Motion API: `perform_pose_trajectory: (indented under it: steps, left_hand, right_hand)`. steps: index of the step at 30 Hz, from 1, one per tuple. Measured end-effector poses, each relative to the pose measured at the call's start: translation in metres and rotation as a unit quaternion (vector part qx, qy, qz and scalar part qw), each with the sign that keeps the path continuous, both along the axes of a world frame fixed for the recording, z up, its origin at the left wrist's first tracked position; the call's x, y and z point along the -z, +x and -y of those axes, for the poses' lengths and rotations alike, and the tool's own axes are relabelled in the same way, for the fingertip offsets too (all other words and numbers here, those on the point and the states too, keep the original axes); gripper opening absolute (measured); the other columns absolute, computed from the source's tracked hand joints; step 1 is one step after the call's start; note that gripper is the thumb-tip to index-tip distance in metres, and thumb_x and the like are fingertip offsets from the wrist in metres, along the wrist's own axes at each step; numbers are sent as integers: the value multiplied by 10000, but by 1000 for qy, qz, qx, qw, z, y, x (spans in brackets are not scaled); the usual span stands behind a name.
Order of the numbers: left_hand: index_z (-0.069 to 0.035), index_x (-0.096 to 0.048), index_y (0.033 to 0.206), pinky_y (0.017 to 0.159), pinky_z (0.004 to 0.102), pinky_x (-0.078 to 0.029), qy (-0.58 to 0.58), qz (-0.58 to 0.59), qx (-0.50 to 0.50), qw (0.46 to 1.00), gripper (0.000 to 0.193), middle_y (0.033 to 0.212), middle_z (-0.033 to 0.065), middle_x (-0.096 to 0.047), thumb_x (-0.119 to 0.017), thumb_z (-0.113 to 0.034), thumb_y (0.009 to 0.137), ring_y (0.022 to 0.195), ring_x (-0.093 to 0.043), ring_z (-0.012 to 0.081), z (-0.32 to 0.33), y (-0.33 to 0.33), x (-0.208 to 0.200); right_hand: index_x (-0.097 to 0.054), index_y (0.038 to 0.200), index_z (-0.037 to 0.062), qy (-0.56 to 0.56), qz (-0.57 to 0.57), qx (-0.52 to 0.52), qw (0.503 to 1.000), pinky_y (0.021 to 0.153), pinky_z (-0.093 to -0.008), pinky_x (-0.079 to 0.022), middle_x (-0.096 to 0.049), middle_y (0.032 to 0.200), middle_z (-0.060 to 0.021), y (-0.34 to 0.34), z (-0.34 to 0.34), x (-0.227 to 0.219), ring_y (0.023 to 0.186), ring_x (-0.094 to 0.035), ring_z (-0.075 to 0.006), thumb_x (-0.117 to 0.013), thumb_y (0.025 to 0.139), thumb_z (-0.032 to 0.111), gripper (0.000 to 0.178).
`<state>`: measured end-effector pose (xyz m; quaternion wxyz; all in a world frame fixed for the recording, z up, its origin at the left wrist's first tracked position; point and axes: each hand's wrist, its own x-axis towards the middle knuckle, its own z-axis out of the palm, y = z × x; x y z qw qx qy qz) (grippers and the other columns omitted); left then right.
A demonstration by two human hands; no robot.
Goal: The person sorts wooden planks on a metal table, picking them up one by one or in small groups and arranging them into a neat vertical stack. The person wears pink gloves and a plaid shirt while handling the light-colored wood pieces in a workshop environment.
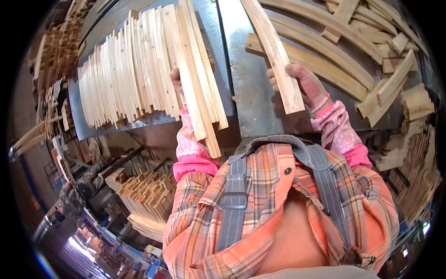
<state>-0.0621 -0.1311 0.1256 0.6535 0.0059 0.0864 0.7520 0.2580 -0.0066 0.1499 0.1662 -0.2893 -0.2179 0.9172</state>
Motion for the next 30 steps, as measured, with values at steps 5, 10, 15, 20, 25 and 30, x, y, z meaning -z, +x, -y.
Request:
perform_pose_trajectory:
  steps: [5, 10, 15, 20, 25, 30]
  left_hand:
    - [14, -622, 1311, 832, 434, -634, -165, -141, 1, 976, 615, 1103, 169, -702, -741, -387, 859, 991, -702, 313, 9, -35, 17]
    - [-52, -710, 1223, 1008, 447, -518, -449, -840, 82, 294, 553, 1159, 243, -710, -749, -388, 786, 1128, -671, 418, -26, -49, -4]
    - [-14, -521, 1449, 1154, 481, -390, -310, -937, 9, 158, 860, 1469, 256, -526, -803, -395, 731, 1377, -482, 433, -22, 1, -6]
    - [16, -495, 1455, 1193, 487, -344, -310, -942, 22, 130, 844, 1533, 255, -454, -781, -335, 742, 1427, -417, 438, 2, -19, 25]
    - [22, -523, 1427, 1171, 454, -375, -284, -939, 23, 191, 731, 1482, 240, -513, -785, -269, 809, 1405, -459, 402, -20, 1, 4]
    - [-53, -622, 1127, 685, 293, -533, -286, -578, 173, 745, 208, 967, 51, -663, -709, -185, 992, 822, -615, 131, -29, 110, -3]
  right_hand:
    - [-611, 1222, -100, -14, 103, -6, 995, 840, -327, -577, -681, 1044, -145, -22, 12, -18, 875, -674, -194, -668, 965, 278, 461]
    - [-702, 1115, -39, 341, 294, -144, 881, 821, -389, -563, -742, 977, -187, -111, 55, 27, 915, -710, -235, -721, 869, 374, 481]
    - [-650, 1260, -2, 451, 305, -375, 750, 1024, -479, -515, -706, 1181, -270, -189, 99, 50, 1164, -670, -422, -714, 849, 432, 601]
    - [-692, 1072, 9, 609, 449, -243, 606, 800, -500, -596, -737, 996, -250, -92, 10, 31, 938, -730, -431, -717, 770, 199, 357]
    - [-759, 1120, 56, 585, 705, -194, 351, 856, -487, -599, -762, 1080, -199, 108, -60, 48, 1023, -747, -366, -776, 831, 224, 335]
    - [-791, 978, 32, 499, 568, -289, 587, 844, -464, -586, -760, 955, -224, 67, -51, 0, 933, -748, -373, -793, 762, 487, 504]
